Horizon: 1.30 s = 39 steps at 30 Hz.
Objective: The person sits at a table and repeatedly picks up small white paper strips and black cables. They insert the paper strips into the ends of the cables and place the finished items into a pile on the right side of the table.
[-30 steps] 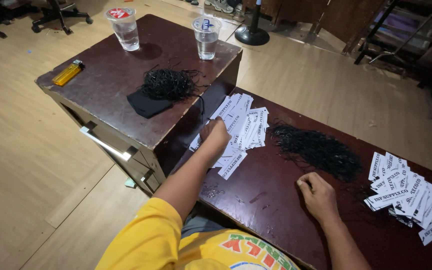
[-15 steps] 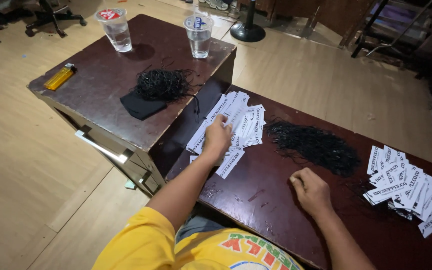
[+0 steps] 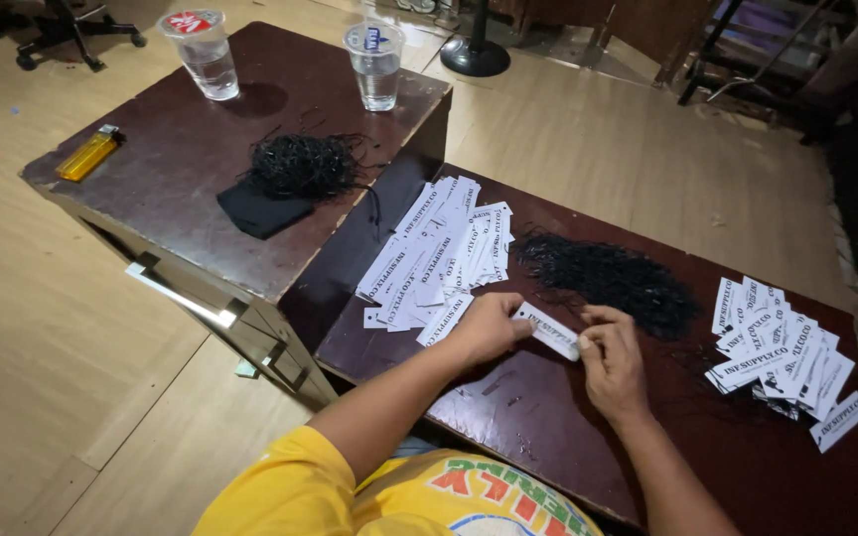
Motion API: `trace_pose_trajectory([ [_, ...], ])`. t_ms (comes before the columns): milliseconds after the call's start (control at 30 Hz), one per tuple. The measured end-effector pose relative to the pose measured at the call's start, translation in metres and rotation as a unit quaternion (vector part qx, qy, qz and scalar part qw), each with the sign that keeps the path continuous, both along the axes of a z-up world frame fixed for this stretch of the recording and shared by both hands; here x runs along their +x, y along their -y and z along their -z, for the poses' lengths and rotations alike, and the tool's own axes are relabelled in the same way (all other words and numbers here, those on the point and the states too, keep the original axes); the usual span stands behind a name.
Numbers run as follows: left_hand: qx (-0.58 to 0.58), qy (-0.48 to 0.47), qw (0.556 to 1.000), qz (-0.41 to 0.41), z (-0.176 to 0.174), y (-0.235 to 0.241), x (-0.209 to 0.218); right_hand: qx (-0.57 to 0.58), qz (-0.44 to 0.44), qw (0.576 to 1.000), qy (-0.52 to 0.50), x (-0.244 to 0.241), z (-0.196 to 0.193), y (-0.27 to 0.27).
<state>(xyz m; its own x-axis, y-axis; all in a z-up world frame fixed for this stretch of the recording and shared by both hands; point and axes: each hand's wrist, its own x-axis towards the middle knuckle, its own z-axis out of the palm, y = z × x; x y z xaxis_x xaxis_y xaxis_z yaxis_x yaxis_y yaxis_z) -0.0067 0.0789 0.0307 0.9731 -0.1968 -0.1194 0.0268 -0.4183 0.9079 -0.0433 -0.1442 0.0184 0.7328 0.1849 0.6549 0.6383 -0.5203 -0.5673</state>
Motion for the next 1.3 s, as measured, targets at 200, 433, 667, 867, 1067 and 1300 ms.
trace_pose_trajectory([
  [200, -0.320, -0.065, 0.943, -0.063, 0.031, 0.034, 0.010, 0.104, 0.046, 0.971, -0.209, 0.010, 0.049, 0.018],
  [433, -0.494, -0.085, 0.865, 0.008, -0.003, 0.054, -0.001, 0.269, -0.011, 0.914, -0.303, 0.019, 0.059, 0.019],
  [667, -0.489, -0.084, 0.868, -0.015, 0.021, 0.083, 0.019, 0.180, 0.113, 0.956, -0.201, 0.018, 0.038, 0.032],
  [867, -0.429, -0.091, 0.897, 0.044, 0.007, 0.095, 0.011, 0.136, 0.218, 0.960, -0.107, 0.014, 0.030, 0.040],
  [1067, -0.401, -0.067, 0.911, 0.072, 0.032, 0.092, 0.017, 0.084, 0.185, 0.977, -0.068, 0.015, 0.030, 0.039],
  [1300, -0.383, -0.031, 0.919, 0.091, 0.037, 0.089, 0.012, 0.024, 0.174, 0.983, -0.047, 0.014, 0.037, 0.037],
])
